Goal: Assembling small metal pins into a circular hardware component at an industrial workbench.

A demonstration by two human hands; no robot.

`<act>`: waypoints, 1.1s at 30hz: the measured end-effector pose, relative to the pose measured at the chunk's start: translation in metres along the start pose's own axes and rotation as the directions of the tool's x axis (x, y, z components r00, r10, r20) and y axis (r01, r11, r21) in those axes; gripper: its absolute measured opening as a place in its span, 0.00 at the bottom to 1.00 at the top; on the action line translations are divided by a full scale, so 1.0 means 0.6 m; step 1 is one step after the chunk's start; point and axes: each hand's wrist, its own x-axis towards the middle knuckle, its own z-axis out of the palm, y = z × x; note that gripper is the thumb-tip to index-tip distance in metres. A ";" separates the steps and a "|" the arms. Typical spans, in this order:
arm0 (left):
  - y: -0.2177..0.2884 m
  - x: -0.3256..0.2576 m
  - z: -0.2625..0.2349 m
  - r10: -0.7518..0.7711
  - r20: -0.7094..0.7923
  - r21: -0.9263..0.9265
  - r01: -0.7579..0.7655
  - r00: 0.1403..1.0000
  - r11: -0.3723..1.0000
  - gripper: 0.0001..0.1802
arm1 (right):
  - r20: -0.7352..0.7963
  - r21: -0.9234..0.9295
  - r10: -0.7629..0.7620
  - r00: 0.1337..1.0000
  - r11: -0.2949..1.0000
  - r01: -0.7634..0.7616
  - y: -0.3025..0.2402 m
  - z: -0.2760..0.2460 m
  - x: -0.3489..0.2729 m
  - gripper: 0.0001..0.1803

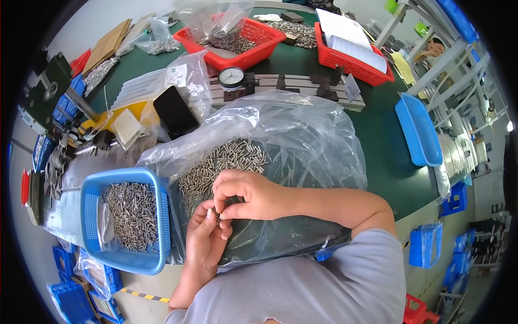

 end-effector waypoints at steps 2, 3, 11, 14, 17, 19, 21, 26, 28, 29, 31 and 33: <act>0.002 0.001 0.007 0.011 -0.054 0.041 -0.009 0.998 0.999 0.12 | -0.011 -0.017 0.021 1.000 1.000 -0.021 -0.004 -0.004 -0.002 0.06; 0.002 0.002 0.010 0.005 -0.046 0.045 -0.002 0.999 0.999 0.12 | -0.011 -0.027 0.040 0.999 0.999 -0.041 -0.004 -0.007 -0.002 0.06; 0.000 0.006 0.006 0.018 -0.039 0.052 -0.016 0.999 0.999 0.12 | -0.061 -0.140 -0.157 0.986 0.979 0.148 0.017 -0.005 -0.002 0.06; -0.001 0.003 0.004 0.035 -0.057 0.043 -0.033 0.998 0.999 0.12 | -0.092 -0.115 -0.104 0.990 0.989 0.093 0.014 0.000 -0.002 0.05; -0.007 0.008 0.006 0.037 -0.052 0.043 -0.035 0.998 0.998 0.12 | -0.109 -0.119 -0.119 0.987 0.987 0.106 0.015 0.000 -0.008 0.05; -0.004 0.007 0.002 0.049 -0.027 0.070 -0.047 0.998 0.996 0.12 | -0.115 -0.176 -0.175 0.978 0.972 0.153 0.011 0.003 -0.009 0.05; -0.005 0.007 0.001 0.051 -0.019 0.076 -0.050 0.998 0.996 0.12 | -0.125 -0.254 -0.250 0.960 0.944 0.213 0.011 0.008 -0.010 0.05; -0.003 0.006 0.002 0.061 -0.019 0.077 -0.060 0.998 0.995 0.12 | -0.135 -0.236 -0.194 0.972 0.959 0.159 0.014 0.013 -0.008 0.06; -0.004 0.004 -0.001 0.072 -0.027 0.102 -0.069 0.997 0.992 0.13 | -0.130 -0.245 -0.216 0.968 0.953 0.180 0.010 0.012 -0.005 0.06; -0.003 0.003 -0.001 0.075 -0.027 0.104 -0.072 0.997 0.992 0.13 | -0.110 -0.212 -0.190 0.975 0.963 0.164 0.006 0.010 -0.002 0.06; -0.006 0.005 0.004 0.053 -0.011 0.139 -0.051 0.999 0.989 0.15 | -0.106 -0.194 -0.158 0.982 0.972 0.135 0.002 0.003 -0.006 0.07; -0.006 0.007 0.002 0.039 0.024 0.133 -0.041 0.999 0.990 0.16 | -0.069 -0.204 -0.256 0.964 0.950 0.237 0.013 -0.003 -0.003 0.07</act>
